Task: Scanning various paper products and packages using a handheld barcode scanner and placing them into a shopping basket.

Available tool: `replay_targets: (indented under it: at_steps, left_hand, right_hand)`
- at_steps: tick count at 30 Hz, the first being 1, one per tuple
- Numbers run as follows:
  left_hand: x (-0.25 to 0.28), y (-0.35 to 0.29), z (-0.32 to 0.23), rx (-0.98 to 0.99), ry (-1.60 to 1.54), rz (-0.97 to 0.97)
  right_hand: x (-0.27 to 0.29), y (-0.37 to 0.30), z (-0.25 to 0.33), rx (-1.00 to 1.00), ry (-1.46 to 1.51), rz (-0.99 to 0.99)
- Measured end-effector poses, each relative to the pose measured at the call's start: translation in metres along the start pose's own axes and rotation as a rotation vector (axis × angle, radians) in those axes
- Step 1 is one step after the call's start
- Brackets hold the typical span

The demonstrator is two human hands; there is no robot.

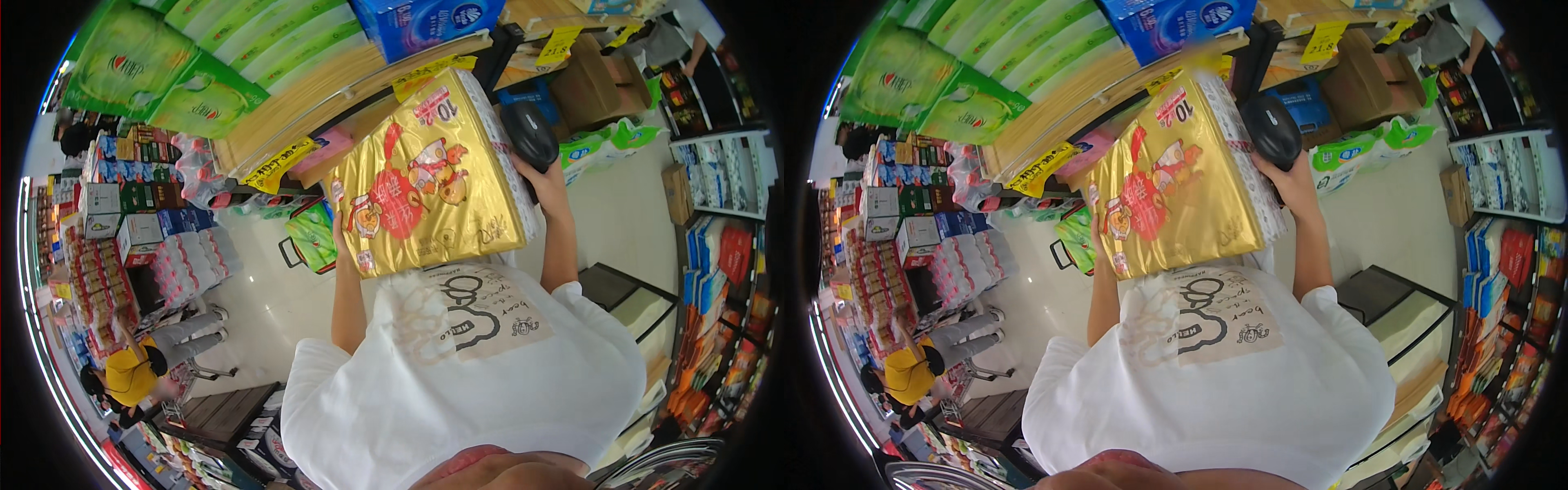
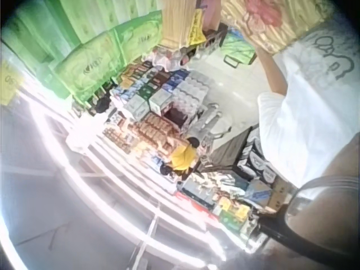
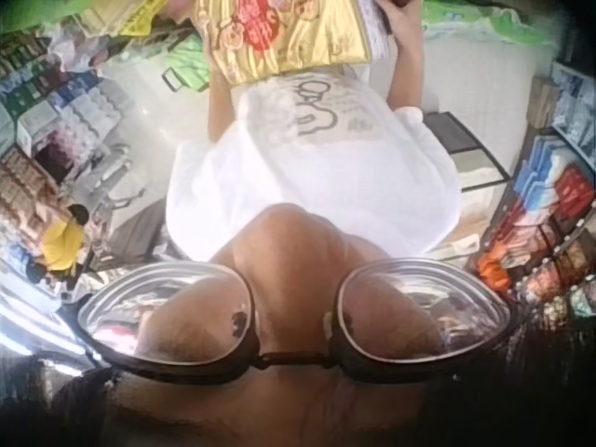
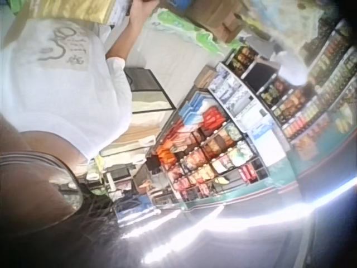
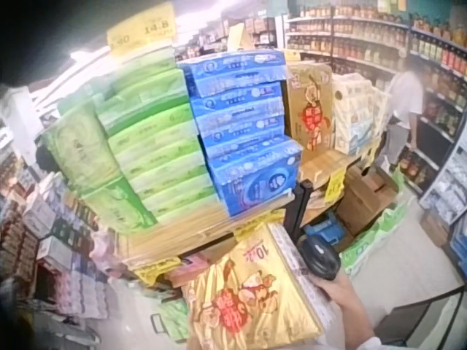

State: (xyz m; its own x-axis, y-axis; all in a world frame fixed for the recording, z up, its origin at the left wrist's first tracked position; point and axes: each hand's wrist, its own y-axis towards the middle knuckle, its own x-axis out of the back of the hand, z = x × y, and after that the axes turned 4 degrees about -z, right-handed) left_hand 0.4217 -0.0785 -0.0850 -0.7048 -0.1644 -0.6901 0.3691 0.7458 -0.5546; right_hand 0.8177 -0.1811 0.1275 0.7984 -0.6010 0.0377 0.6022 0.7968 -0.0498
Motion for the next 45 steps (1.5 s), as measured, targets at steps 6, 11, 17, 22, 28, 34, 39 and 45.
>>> replay_targets:
  at_steps: [6,11,17,22,28,34,39,45]
  left_hand:
    - [0.0,-0.047,-0.015,-0.248,-0.042,0.029]
    - [0.006,-0.076,-0.029,-0.504,0.013,-0.136]
    - [-0.032,-0.089,-0.059,-0.556,0.023,0.185]
    - [-0.025,-0.059,-0.072,-0.177,0.631,0.226]
    - [-0.05,-0.042,-0.069,0.173,1.092,0.241]
    - [-0.065,-0.035,-0.07,0.274,1.185,0.37]
    - [-0.047,-0.022,-0.065,0.275,1.167,0.531]
    - [-0.034,-0.041,-0.061,0.178,0.99,0.306]
  right_hand:
    - [0.001,0.001,-0.02,-0.019,0.054,0.08]
    - [0.019,0.014,-0.058,0.147,0.094,0.249]
    - [0.028,0.03,-0.08,0.199,0.098,0.43]
    - [0.031,0.033,-0.082,0.098,0.004,0.48]
    - [0.034,0.034,-0.072,0.169,-0.118,0.42]
    - [0.042,0.043,-0.065,0.263,-0.269,0.384]
    - [0.002,0.019,-0.055,0.159,-0.146,0.147]
    - [-0.014,0.012,-0.043,0.069,-0.208,0.093]
